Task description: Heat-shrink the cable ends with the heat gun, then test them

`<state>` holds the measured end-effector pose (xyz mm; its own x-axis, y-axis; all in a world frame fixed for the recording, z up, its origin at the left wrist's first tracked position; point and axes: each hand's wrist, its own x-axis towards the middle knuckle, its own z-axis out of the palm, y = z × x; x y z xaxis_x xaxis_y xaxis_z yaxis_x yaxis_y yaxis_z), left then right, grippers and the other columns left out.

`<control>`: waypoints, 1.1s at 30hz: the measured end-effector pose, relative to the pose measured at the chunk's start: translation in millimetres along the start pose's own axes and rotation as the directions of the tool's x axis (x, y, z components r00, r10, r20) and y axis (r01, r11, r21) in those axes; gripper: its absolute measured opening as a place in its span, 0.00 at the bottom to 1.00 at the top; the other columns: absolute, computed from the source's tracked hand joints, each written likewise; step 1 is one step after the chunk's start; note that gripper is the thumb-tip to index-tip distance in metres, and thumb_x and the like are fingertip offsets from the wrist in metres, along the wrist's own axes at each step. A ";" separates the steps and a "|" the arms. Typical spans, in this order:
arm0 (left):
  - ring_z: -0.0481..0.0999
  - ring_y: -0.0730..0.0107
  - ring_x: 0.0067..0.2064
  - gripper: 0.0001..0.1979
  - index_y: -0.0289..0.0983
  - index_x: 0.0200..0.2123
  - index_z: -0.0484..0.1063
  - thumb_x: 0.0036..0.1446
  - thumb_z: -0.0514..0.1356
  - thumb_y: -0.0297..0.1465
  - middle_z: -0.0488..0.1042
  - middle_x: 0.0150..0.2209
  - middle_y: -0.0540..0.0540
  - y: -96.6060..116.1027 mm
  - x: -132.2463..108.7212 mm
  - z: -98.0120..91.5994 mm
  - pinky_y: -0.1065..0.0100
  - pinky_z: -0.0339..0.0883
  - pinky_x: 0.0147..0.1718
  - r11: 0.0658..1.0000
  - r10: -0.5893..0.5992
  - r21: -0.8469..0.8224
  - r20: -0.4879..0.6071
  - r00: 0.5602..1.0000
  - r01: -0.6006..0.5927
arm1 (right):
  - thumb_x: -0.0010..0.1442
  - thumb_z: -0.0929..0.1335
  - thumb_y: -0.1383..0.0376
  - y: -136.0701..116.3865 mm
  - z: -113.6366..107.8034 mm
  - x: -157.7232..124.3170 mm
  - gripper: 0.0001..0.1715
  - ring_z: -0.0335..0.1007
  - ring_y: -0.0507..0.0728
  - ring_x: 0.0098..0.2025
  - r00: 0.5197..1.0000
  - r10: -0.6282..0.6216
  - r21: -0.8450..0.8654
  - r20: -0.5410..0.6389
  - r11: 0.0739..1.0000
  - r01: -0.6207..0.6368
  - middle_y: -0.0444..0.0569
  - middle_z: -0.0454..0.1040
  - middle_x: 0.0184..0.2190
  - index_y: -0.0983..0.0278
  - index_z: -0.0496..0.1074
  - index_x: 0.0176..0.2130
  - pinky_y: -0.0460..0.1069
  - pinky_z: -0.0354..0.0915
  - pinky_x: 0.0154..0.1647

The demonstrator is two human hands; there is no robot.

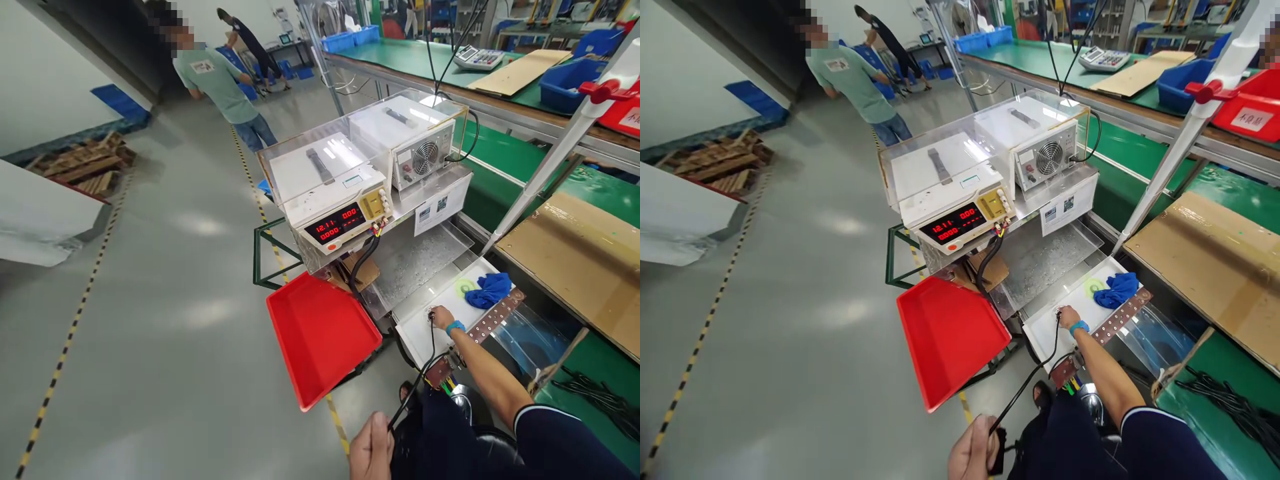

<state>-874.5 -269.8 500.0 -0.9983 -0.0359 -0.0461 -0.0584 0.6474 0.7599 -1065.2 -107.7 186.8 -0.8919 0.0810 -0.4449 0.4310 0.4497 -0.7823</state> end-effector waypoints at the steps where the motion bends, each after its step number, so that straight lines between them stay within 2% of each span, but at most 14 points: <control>1: 0.54 0.77 0.22 0.25 0.34 0.21 0.57 0.70 0.51 0.42 0.51 0.19 0.52 10.9 4.2 3.9 0.71 0.51 0.24 0.972 0.207 0.103 0.061 0.976 -0.212 | 0.60 0.66 0.73 0.9 -8.9 -11.2 0.16 0.72 0.63 0.50 1.000 0.021 0.030 -0.015 0.999 -0.020 0.66 0.73 0.47 0.76 0.76 0.47 0.49 0.62 0.50; 4: 0.56 0.76 0.24 0.18 0.34 0.22 0.54 0.66 0.52 0.26 0.56 0.20 0.51 49.9 6.0 23.9 0.68 0.58 0.31 0.584 0.678 0.272 0.354 0.644 -0.764 | 0.68 0.61 0.66 4.3 -36.9 -67.4 0.23 0.68 0.63 0.57 0.980 0.069 0.133 -0.184 0.990 -0.045 0.64 0.72 0.53 0.75 0.72 0.56 0.51 0.60 0.58; 7: 0.59 0.71 0.23 0.16 0.36 0.23 0.58 0.63 0.55 0.30 0.63 0.20 0.50 65.9 -12.5 61.7 0.60 0.55 0.31 0.291 0.742 0.166 0.582 0.332 -0.942 | 0.73 0.56 0.52 0.1 -60.8 -138.9 0.30 0.67 0.59 0.58 0.962 -0.006 0.361 -0.273 0.926 0.108 0.57 0.72 0.55 0.70 0.71 0.57 0.50 0.60 0.61; 10: 0.61 0.68 0.21 0.16 0.36 0.21 0.61 0.54 0.64 0.34 0.65 0.19 0.49 34.3 -43.5 113.9 0.58 0.51 0.29 0.067 0.755 -0.076 0.656 0.001 -0.995 | 0.65 0.62 0.38 -14.8 -75.3 -194.3 0.41 0.71 0.62 0.54 0.982 -0.170 0.841 0.086 0.541 0.020 0.60 0.72 0.51 0.70 0.68 0.57 0.56 0.65 0.59; 13: 0.60 0.71 0.19 0.21 0.37 0.16 0.59 0.47 0.69 0.31 0.64 0.17 0.49 -24.0 -71.8 161.7 0.59 0.53 0.29 -0.052 0.586 -0.390 0.733 -0.344 -0.919 | 0.65 0.63 0.38 -24.2 -83.7 -224.7 0.43 0.74 0.59 0.46 0.847 -0.411 0.940 0.336 0.098 -0.326 0.61 0.71 0.51 0.68 0.60 0.61 0.55 0.71 0.49; 16: 0.59 0.70 0.19 0.25 0.38 0.13 0.56 0.43 0.72 0.34 0.63 0.14 0.50 -66.3 -85.6 176.5 0.57 0.57 0.31 0.076 0.538 -0.578 0.710 -0.454 -0.813 | 0.67 0.63 0.43 -10.8 -92.1 -246.9 0.32 0.58 0.44 0.21 0.909 -0.361 0.956 0.211 -0.116 -0.268 0.46 0.67 0.33 0.67 0.62 0.55 0.40 0.58 0.19; 18: 0.64 0.68 0.21 0.24 0.38 0.15 0.58 0.55 0.65 0.40 0.65 0.16 0.49 -72.7 -83.7 161.9 0.59 0.59 0.31 0.249 0.764 -0.668 0.580 -0.282 -0.701 | 0.67 0.64 0.44 9.0 -95.3 -265.9 0.28 0.39 0.43 0.17 0.944 -0.272 0.977 0.185 -0.049 -0.205 0.39 0.56 0.25 0.65 0.63 0.47 0.40 0.39 0.12; 19: 0.67 0.68 0.24 0.23 0.38 0.18 0.60 0.61 0.59 0.42 0.68 0.18 0.48 -70.3 -79.1 150.1 0.61 0.61 0.31 0.383 0.834 -0.683 0.545 -0.085 -0.623 | 0.67 0.63 0.42 20.1 -94.8 -276.7 0.28 0.36 0.43 0.17 0.946 -0.252 0.979 0.206 0.050 -0.200 0.39 0.53 0.23 0.65 0.63 0.43 0.41 0.35 0.13; 20: 0.71 0.68 0.29 0.22 0.37 0.20 0.62 0.66 0.53 0.41 0.72 0.23 0.46 -66.0 -72.3 138.0 0.63 0.62 0.32 0.576 0.799 -0.621 0.565 0.205 -0.532 | 0.66 0.63 0.41 30.8 -92.4 -287.5 0.29 0.37 0.44 0.17 0.943 -0.234 0.964 0.235 0.176 -0.197 0.39 0.52 0.23 0.66 0.62 0.39 0.41 0.36 0.13; 22: 0.76 0.67 0.37 0.23 0.36 0.29 0.71 0.71 0.47 0.42 0.76 0.32 0.43 -58.9 -54.3 121.6 0.64 0.65 0.41 0.908 0.408 -0.355 0.623 0.667 -0.224 | 0.65 0.62 0.39 49.3 -81.8 -305.7 0.33 0.41 0.44 0.17 0.927 -0.196 0.877 0.320 0.431 -0.212 0.41 0.53 0.21 0.67 0.62 0.35 0.42 0.38 0.14; 23: 0.76 0.65 0.43 0.23 0.35 0.36 0.73 0.71 0.47 0.46 0.77 0.38 0.41 -59.5 -44.8 120.5 0.63 0.65 0.47 0.964 0.212 -0.258 0.589 0.779 -0.067 | 0.65 0.62 0.37 56.7 -74.0 -311.4 0.35 0.42 0.45 0.17 0.916 -0.165 0.821 0.367 0.521 -0.235 0.41 0.54 0.20 0.67 0.62 0.34 0.42 0.38 0.13; 25: 0.74 0.60 0.50 0.31 0.33 0.49 0.69 0.66 0.49 0.56 0.75 0.47 0.36 -73.9 -29.1 134.9 0.60 0.65 0.53 0.943 -0.073 -0.224 0.580 0.811 0.245 | 0.63 0.60 0.35 69.8 -55.5 -312.9 0.37 0.43 0.46 0.16 0.889 -0.081 0.712 0.450 0.633 -0.303 0.41 0.56 0.19 0.66 0.62 0.34 0.42 0.40 0.12; 28: 0.75 0.59 0.47 0.42 0.29 0.56 0.61 0.57 0.55 0.62 0.73 0.45 0.35 -122.3 -19.3 187.0 0.60 0.67 0.47 0.762 -0.247 -0.354 0.616 0.748 0.543 | 0.62 0.61 0.35 94.4 -25.0 -291.4 0.36 0.47 0.47 0.13 0.821 -0.003 0.545 0.571 0.749 -0.376 0.43 0.60 0.18 0.66 0.64 0.33 0.43 0.44 0.10; 33: 0.65 0.74 0.26 0.40 0.32 0.41 0.62 0.48 0.61 0.65 0.57 0.25 0.54 -209.0 -15.4 273.6 0.68 0.62 0.30 0.714 -0.317 -0.456 0.465 0.827 0.531 | 0.67 0.55 0.42 159.4 28.4 -231.8 0.36 0.58 0.50 0.13 0.681 -0.123 0.468 0.722 0.811 -0.350 0.49 0.65 0.17 0.68 0.67 0.29 0.43 0.53 0.12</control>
<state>-846.3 -196.3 164.5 -0.8055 0.1192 -0.5805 -0.5726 0.0962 0.8142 -785.8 -80.1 152.8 -0.5618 -0.6422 -0.5215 0.7258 -0.0801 -0.6832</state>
